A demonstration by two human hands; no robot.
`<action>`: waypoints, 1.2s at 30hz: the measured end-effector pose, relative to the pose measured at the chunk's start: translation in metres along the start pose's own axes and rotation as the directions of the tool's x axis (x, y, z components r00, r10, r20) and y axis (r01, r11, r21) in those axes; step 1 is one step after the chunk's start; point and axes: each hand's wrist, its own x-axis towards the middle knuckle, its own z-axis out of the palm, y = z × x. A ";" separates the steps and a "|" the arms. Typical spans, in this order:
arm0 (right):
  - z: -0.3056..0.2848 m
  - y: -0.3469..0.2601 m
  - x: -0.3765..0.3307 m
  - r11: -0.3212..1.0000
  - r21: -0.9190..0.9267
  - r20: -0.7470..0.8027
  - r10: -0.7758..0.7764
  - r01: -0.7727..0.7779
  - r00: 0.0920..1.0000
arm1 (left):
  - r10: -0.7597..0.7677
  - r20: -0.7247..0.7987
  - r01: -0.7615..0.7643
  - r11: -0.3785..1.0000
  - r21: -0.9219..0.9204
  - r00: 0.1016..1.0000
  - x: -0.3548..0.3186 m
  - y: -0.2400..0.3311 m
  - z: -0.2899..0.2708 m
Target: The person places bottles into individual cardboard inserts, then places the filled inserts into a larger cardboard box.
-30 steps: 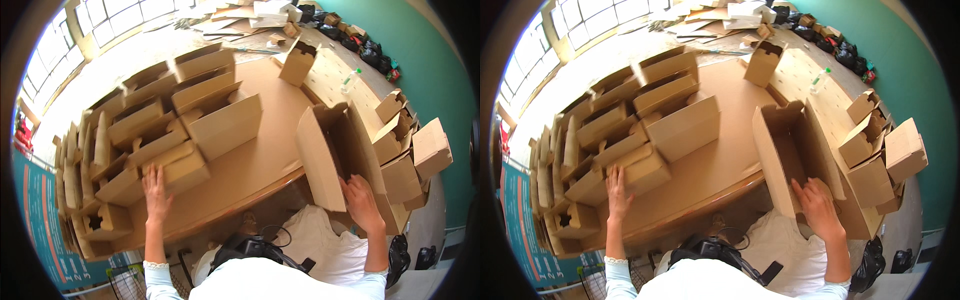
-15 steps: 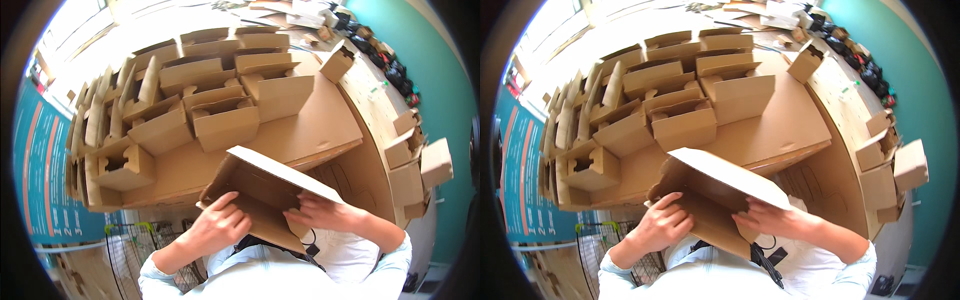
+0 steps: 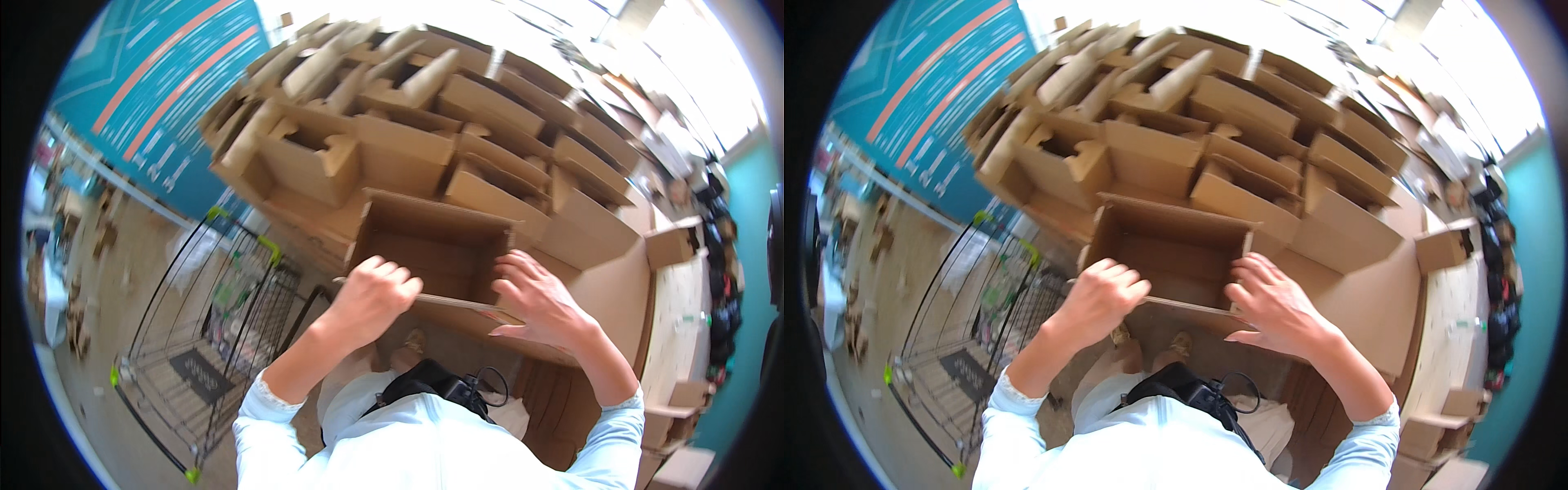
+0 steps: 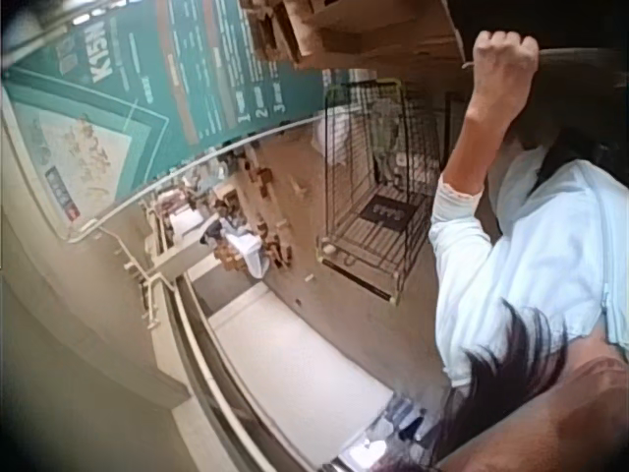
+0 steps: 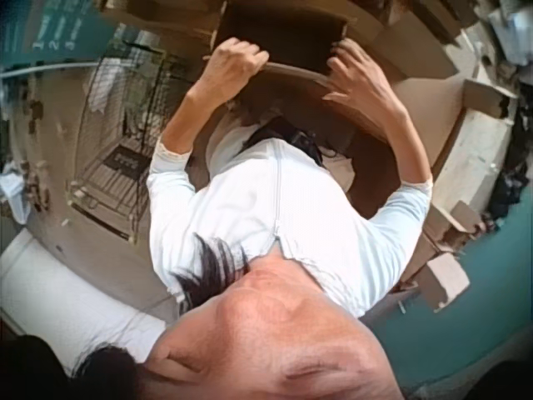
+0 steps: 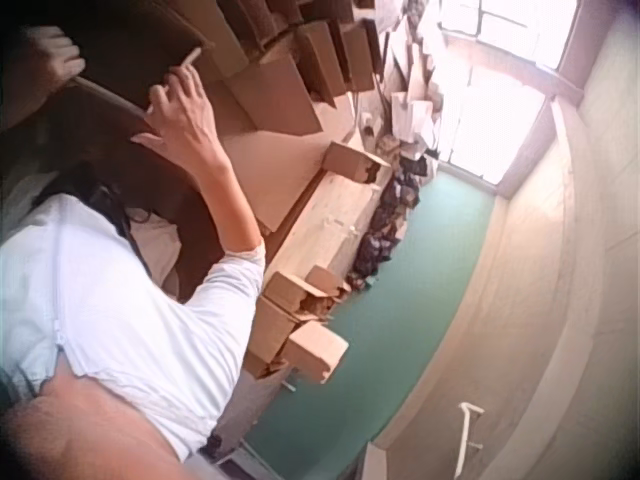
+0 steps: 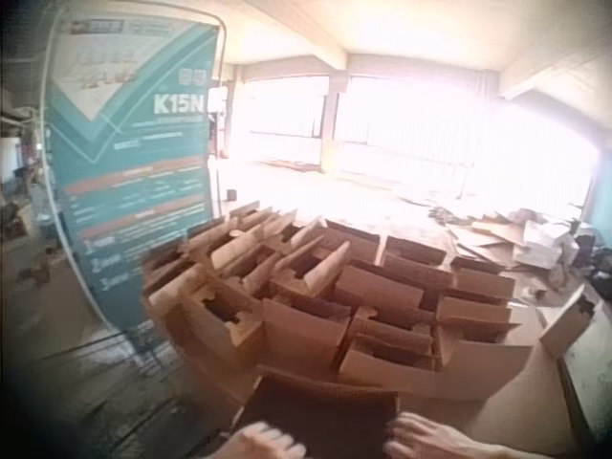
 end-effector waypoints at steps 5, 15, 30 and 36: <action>0.015 -0.008 0.019 0.996 -0.086 -0.161 -0.012 -0.002 0.987 | -0.062 0.013 0.061 0.996 0.072 0.998 0.010 0.018 0.012; 0.004 -0.016 0.040 0.970 -0.030 -0.044 0.241 -0.243 0.969 | -0.695 -0.519 0.640 0.698 -0.321 0.497 -0.183 -0.106 -0.057; -0.008 -0.052 0.066 0.841 -0.238 0.346 0.541 -0.486 0.766 | -0.938 0.285 0.965 -0.134 0.226 -0.197 -0.495 -0.403 0.223; -0.017 -0.064 0.105 0.780 -0.264 0.412 0.623 -0.567 0.665 | -0.946 0.190 0.892 -0.163 0.421 -0.263 -0.488 -0.416 0.246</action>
